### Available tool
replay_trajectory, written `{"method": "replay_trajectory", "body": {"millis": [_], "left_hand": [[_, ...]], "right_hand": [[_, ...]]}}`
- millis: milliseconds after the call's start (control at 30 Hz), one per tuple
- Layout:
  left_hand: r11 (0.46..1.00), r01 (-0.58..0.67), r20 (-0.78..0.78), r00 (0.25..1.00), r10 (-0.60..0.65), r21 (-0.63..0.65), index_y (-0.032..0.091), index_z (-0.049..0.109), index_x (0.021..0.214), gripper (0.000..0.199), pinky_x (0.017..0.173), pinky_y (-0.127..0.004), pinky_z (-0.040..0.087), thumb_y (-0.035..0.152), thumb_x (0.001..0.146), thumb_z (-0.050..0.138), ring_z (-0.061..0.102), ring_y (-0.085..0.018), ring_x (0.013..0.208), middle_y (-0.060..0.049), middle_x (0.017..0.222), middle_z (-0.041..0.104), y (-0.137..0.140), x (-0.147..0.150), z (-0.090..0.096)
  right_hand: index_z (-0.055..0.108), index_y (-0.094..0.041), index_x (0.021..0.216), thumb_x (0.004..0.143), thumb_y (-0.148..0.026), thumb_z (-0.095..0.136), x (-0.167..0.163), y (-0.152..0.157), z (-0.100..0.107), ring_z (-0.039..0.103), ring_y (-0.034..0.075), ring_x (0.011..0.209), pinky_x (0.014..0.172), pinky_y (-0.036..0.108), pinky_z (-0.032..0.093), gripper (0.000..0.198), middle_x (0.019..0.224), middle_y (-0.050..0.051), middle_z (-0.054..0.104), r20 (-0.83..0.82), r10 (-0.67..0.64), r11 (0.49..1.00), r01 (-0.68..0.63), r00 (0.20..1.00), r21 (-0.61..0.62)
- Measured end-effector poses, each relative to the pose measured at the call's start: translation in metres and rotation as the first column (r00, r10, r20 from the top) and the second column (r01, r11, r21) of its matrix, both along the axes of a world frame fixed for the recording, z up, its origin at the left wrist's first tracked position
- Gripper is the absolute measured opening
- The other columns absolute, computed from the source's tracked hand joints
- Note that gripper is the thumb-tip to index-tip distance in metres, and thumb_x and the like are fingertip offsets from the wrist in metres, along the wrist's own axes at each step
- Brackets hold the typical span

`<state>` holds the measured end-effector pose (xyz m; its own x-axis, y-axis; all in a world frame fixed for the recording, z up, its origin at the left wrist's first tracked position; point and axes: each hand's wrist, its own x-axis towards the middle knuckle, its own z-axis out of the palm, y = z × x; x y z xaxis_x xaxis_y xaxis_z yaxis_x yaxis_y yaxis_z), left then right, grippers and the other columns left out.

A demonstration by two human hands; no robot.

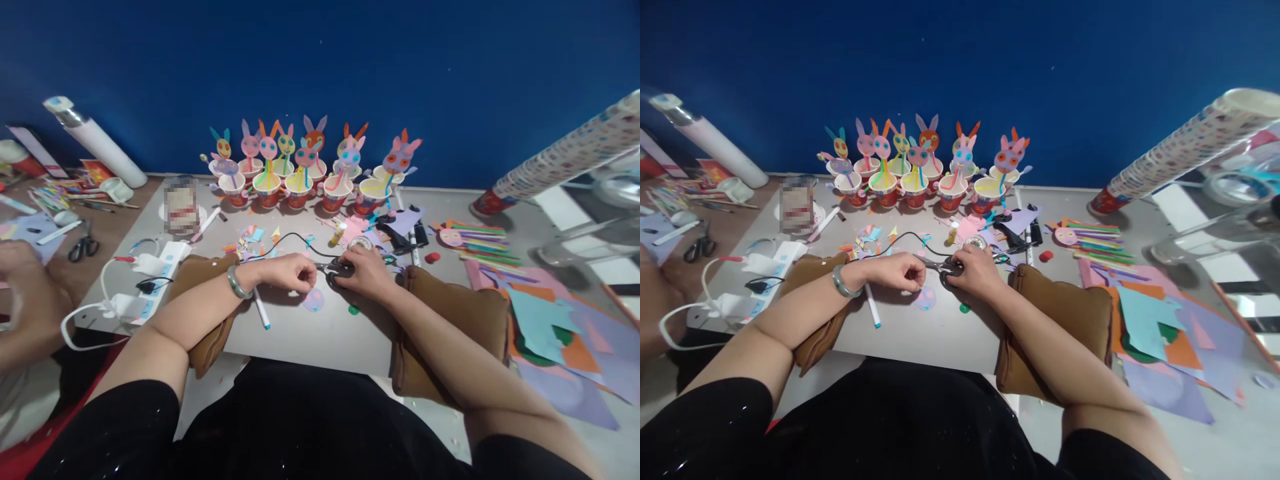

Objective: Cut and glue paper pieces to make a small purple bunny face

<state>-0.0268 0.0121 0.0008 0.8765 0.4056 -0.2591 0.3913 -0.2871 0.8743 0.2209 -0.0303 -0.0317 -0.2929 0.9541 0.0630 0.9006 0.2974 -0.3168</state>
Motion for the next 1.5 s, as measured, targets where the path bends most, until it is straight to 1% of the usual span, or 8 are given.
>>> {"method": "replay_trajectory", "body": {"millis": [400, 600, 733, 933, 1133, 1233, 1367, 1500], "left_hand": [[0.94, 0.216, -0.074, 0.976, -0.204, 0.264, 0.017, 0.066, 0.074, 0.005, 0.06, -0.024, 0.036, 0.021, 0.071, 0.068, 0.051, -0.011, 0.063, 0.002, 0.069, 0.061, 0.0, -0.002, 0.0], [0.9, 0.279, -0.082, 0.96, -0.267, 0.334, 0.017, 0.06, 0.068, 0.006, 0.062, -0.026, 0.035, 0.013, 0.069, 0.064, 0.048, -0.012, 0.064, 0.002, 0.068, 0.058, 0.0, -0.003, 0.001], [0.902, 0.283, -0.077, 0.959, -0.273, 0.326, 0.018, 0.057, 0.063, 0.012, 0.063, -0.026, 0.035, 0.009, 0.066, 0.064, 0.048, -0.012, 0.065, 0.003, 0.067, 0.057, 0.0, -0.005, 0.004], [0.916, 0.248, -0.05, 0.968, -0.245, 0.316, 0.019, 0.06, 0.062, 0.014, 0.063, -0.027, 0.034, 0.006, 0.065, 0.064, 0.046, -0.012, 0.063, 0.003, 0.064, 0.057, -0.004, -0.01, 0.014], [0.914, 0.301, -0.098, 0.954, -0.285, 0.273, 0.019, 0.055, 0.057, 0.018, 0.063, -0.03, 0.032, 0.004, 0.066, 0.062, 0.044, -0.012, 0.058, 0.002, 0.061, 0.056, -0.005, -0.011, 0.022], [0.927, 0.293, -0.08, 0.956, -0.282, 0.235, 0.019, 0.059, 0.057, 0.017, 0.065, -0.031, 0.033, 0.004, 0.064, 0.063, 0.045, -0.012, 0.059, 0.001, 0.063, 0.059, -0.004, -0.012, 0.023], [0.94, 0.3, -0.067, 0.954, -0.293, 0.164, 0.02, 0.062, 0.054, 0.019, 0.067, -0.032, 0.033, 0.002, 0.061, 0.063, 0.044, -0.013, 0.059, 0.002, 0.059, 0.058, -0.003, -0.012, 0.023], [0.948, 0.309, -0.047, 0.951, -0.306, 0.072, 0.021, 0.06, 0.05, 0.022, 0.062, -0.031, 0.031, 0.0, 0.055, 0.064, 0.042, -0.012, 0.055, 0.005, 0.053, 0.054, -0.006, -0.011, 0.024]], "right_hand": [[0.066, -0.021, 0.085, 0.073, -0.031, 0.076, -0.004, 0.005, 0.007, 0.058, 0.024, 0.099, 0.087, 0.035, 0.042, 0.018, 0.098, 0.007, 0.064, -0.037, 0.032, 0.999, -0.033, 0.999, -0.025], [0.058, -0.023, 0.073, 0.068, -0.033, 0.078, -0.006, 0.004, 0.016, 0.056, 0.019, 0.072, 0.063, 0.029, 0.036, 0.022, 0.074, 0.0, 0.063, -0.014, -0.006, 0.994, 0.004, 1.0, -0.107], [0.056, -0.024, 0.076, 0.073, -0.04, 0.073, 0.006, 0.009, 0.015, 0.056, 0.017, 0.062, 0.058, 0.028, 0.035, 0.024, 0.066, -0.002, 0.062, -0.031, -0.094, 0.989, 0.09, 0.995, -0.118], [0.059, -0.019, 0.11, 0.077, -0.053, 0.069, 0.01, 0.037, 0.013, 0.062, 0.02, 0.067, 0.063, 0.031, 0.043, 0.049, 0.079, 0.003, 0.071, -0.199, -0.268, 0.963, 0.262, 0.943, -0.056], [0.06, -0.022, 0.079, 0.078, -0.044, 0.065, -0.005, 0.064, 0.004, 0.062, 0.022, 0.071, 0.066, 0.033, 0.043, 0.023, 0.078, 0.006, 0.07, -0.165, -0.255, 0.967, 0.253, 0.953, -0.033], [0.057, -0.024, 0.08, 0.079, -0.044, 0.063, -0.005, 0.061, 0.002, 0.062, 0.024, 0.076, 0.069, 0.036, 0.046, 0.02, 0.082, 0.007, 0.071, -0.205, -0.25, 0.966, 0.258, 0.946, 0.012], [0.059, -0.024, 0.091, 0.086, -0.044, 0.061, -0.002, 0.034, 0.014, 0.067, 0.024, 0.085, 0.078, 0.038, 0.051, 0.02, 0.092, 0.007, 0.073, -0.35, -0.106, 0.991, 0.129, 0.931, 0.043], [0.061, -0.023, 0.089, 0.089, -0.046, 0.064, -0.003, -0.004, 0.03, 0.066, 0.022, 0.078, 0.075, 0.036, 0.051, 0.023, 0.083, 0.004, 0.07, -0.327, 0.086, 0.994, -0.103, 0.941, -0.034]]}}
